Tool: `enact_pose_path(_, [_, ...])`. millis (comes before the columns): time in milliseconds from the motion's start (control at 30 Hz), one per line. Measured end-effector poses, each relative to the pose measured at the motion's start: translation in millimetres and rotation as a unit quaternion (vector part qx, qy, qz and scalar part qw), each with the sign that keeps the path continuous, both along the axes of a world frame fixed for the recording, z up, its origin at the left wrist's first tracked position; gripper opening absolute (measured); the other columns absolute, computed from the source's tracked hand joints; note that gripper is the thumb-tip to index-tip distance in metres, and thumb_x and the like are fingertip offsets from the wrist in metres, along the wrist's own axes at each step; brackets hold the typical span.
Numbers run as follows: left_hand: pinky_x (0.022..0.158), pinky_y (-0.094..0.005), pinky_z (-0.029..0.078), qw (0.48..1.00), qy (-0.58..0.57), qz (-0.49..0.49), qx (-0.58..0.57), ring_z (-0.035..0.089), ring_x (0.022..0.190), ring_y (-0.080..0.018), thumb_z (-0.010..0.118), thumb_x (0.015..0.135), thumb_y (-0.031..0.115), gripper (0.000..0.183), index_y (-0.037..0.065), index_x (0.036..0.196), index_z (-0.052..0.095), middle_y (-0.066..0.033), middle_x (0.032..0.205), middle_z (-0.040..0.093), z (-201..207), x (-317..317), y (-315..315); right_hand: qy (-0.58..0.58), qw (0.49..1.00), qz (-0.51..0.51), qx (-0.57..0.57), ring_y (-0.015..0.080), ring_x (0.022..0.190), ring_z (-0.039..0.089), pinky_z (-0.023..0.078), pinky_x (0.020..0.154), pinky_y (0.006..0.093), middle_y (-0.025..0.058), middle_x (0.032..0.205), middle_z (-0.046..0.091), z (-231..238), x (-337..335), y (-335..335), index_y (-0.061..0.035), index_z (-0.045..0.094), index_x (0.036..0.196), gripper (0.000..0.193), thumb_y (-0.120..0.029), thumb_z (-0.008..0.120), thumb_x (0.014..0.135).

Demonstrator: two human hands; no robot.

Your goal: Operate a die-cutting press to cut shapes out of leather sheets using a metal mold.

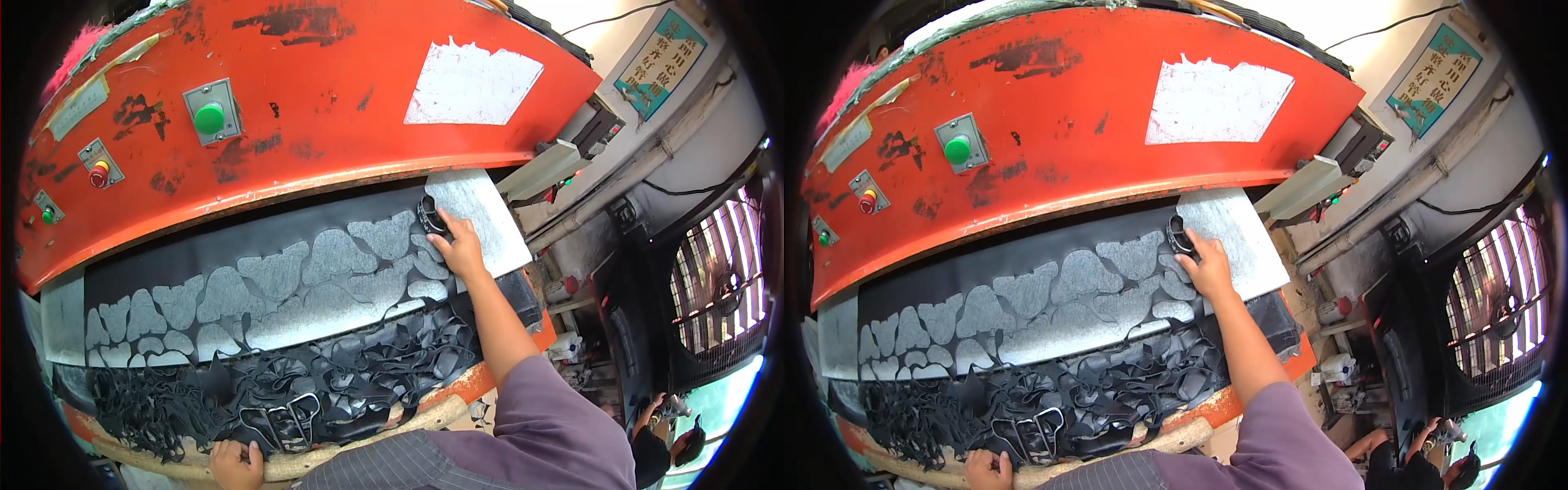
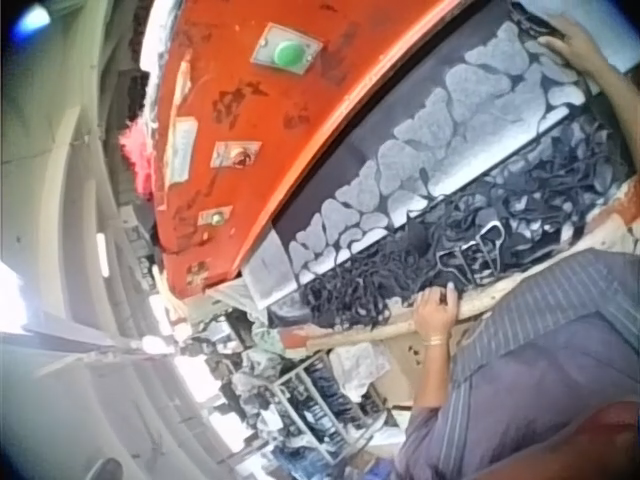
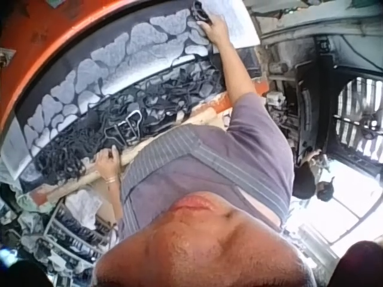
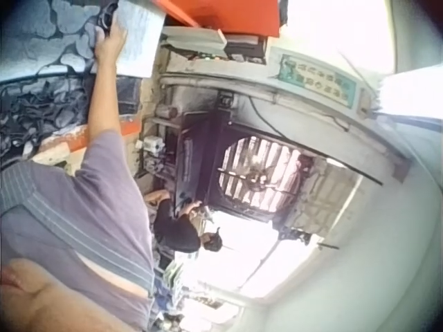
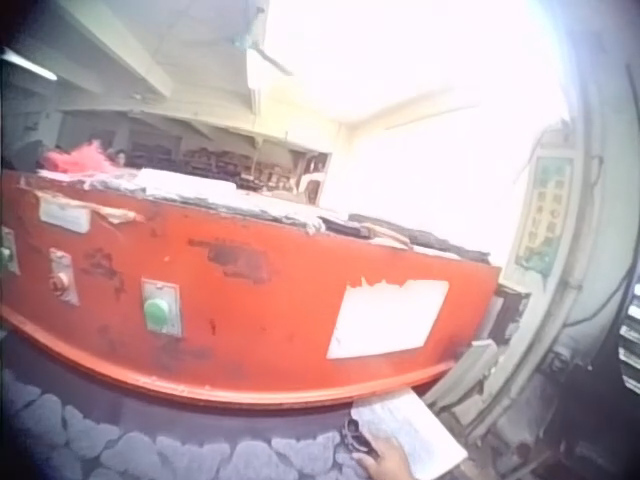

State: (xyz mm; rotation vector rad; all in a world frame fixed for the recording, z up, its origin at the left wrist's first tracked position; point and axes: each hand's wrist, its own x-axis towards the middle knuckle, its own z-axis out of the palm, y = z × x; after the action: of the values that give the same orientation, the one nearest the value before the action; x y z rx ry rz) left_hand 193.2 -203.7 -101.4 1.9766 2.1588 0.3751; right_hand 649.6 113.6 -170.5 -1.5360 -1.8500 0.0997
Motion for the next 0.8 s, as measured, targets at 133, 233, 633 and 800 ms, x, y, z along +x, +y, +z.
enact_pose_path(133, [0.064, -0.042, 0.044, 1.0, -0.005, -0.01, -0.013, 0.054, 0.066, -0.0319, 0.066, 0.081, 0.023, 0.026, 0.006, 0.064, 0.055, -0.0116, 0.067, 0.056, 0, -1, -2, 0.042, 0.998, -0.038, -0.013, 0.024, 0.081, 0.055, 0.047, 0.072, 0.0324, 0.0098, 0.08, 0.059, -4, 0, -5, -0.0119, 0.063, 0.122, 0.056, -0.019, 0.08, 0.069])
enact_pose_path(233, [0.063, -0.0424, 0.043, 1.0, -0.011, -0.015, 0.003, 0.055, 0.065, -0.0321, 0.066, 0.081, 0.022, 0.025, 0.007, 0.064, 0.056, -0.0117, 0.066, 0.056, 1, -3, -1, 0.046, 0.998, -0.001, 0.048, 0.0241, 0.074, 0.055, 0.047, 0.07, 0.0336, 0.009, 0.076, 0.057, -12, -1, -2, -0.0122, 0.063, 0.122, 0.055, -0.017, 0.08, 0.069])
enact_pose_path(633, [0.062, -0.0421, 0.044, 0.999, -0.013, -0.001, 0.03, 0.056, 0.065, -0.0321, 0.065, 0.082, 0.024, 0.024, 0.008, 0.065, 0.058, -0.0116, 0.067, 0.058, -4, -7, -7, 0.037, 0.998, -0.005, 0.057, 0.0302, 0.082, 0.058, 0.048, 0.075, 0.0386, 0.0133, 0.083, 0.06, -23, -17, 15, -0.0135, 0.062, 0.121, 0.053, -0.02, 0.077, 0.071])
enact_pose_path(800, [0.065, -0.0397, 0.048, 0.997, -0.069, -0.012, 0.035, 0.06, 0.071, -0.0309, 0.065, 0.083, 0.023, 0.019, 0.007, 0.073, 0.064, -0.011, 0.073, 0.063, -11, -3, -14, -0.001, 1.0, -0.017, 0.019, 0.0359, 0.093, 0.058, 0.047, 0.086, 0.0432, 0.0198, 0.101, 0.064, -10, -12, 8, -0.0083, 0.057, 0.124, 0.057, -0.021, 0.075, 0.071])
